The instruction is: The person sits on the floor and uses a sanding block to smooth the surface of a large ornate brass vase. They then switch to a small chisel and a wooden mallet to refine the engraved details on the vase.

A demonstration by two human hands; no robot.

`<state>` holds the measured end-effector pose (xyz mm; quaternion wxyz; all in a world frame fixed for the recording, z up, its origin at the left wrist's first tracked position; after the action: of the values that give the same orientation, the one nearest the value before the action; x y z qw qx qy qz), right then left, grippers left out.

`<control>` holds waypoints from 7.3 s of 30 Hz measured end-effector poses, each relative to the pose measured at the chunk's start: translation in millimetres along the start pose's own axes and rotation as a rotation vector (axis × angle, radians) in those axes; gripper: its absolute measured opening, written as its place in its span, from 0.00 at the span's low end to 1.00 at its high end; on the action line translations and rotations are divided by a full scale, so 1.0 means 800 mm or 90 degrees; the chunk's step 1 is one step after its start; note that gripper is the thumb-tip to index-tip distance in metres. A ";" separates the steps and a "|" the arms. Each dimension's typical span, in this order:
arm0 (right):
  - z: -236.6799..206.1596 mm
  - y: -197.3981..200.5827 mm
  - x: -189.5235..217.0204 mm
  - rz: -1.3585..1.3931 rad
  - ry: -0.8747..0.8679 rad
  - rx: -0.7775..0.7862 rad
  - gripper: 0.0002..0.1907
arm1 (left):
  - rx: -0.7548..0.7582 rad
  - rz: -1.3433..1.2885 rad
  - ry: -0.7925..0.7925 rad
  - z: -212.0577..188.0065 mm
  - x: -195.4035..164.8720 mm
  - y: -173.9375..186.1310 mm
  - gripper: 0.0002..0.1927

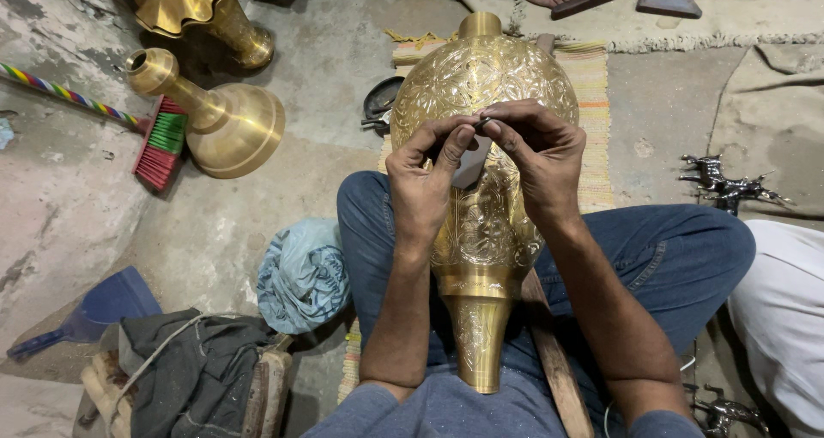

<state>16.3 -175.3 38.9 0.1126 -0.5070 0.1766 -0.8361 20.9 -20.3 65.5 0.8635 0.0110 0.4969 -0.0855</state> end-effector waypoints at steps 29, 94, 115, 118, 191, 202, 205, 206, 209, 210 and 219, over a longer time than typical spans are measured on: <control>0.013 0.032 -0.009 -0.780 0.100 0.294 0.63 | 0.031 0.307 0.001 -0.029 0.010 0.050 0.10; 0.033 0.039 -0.047 -0.751 0.061 0.227 0.61 | 0.001 0.826 -0.189 -0.035 0.030 0.011 0.11; 0.031 0.039 -0.049 -0.734 0.012 0.229 0.63 | 0.017 0.791 -0.159 -0.021 0.019 0.008 0.10; 0.031 0.040 -0.049 -0.721 0.026 0.222 0.63 | 0.029 0.796 -0.128 -0.030 0.014 0.009 0.11; 0.037 0.046 -0.047 -0.727 0.072 0.240 0.61 | 0.038 0.869 -0.231 -0.044 0.039 0.017 0.15; 0.032 0.049 -0.051 -0.725 0.048 0.231 0.62 | 0.026 0.871 -0.222 -0.049 0.026 0.014 0.13; 0.032 0.049 -0.050 -0.730 0.028 0.230 0.64 | 0.027 0.894 -0.239 -0.046 0.026 0.015 0.11; 0.032 0.049 -0.050 -0.730 0.021 0.230 0.64 | 0.027 0.890 -0.250 -0.046 0.027 0.015 0.12; 0.031 0.048 -0.049 -0.740 0.031 0.232 0.63 | 0.015 0.872 -0.235 -0.046 0.033 0.017 0.12; 0.032 0.048 -0.049 -0.743 0.038 0.231 0.63 | 0.013 0.865 -0.222 -0.046 0.036 0.018 0.12; 0.028 0.050 -0.043 -0.733 0.018 0.242 0.61 | 0.023 0.847 -0.209 -0.055 0.051 0.023 0.13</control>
<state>52.9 -202.8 4.3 -0.2718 -0.4808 -0.2769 -0.7863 6.0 -3.3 7.0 0.7963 0.3152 0.2454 0.4542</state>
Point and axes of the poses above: each hand's wrist, its own z-axis towards the middle knuckle, its own y-axis out of the back of the hand, x = y × z, the point moved 1 cm from there along z, towards the middle knuckle, and after that the axes turned 4 degrees about -y, right-handed, at the moved point
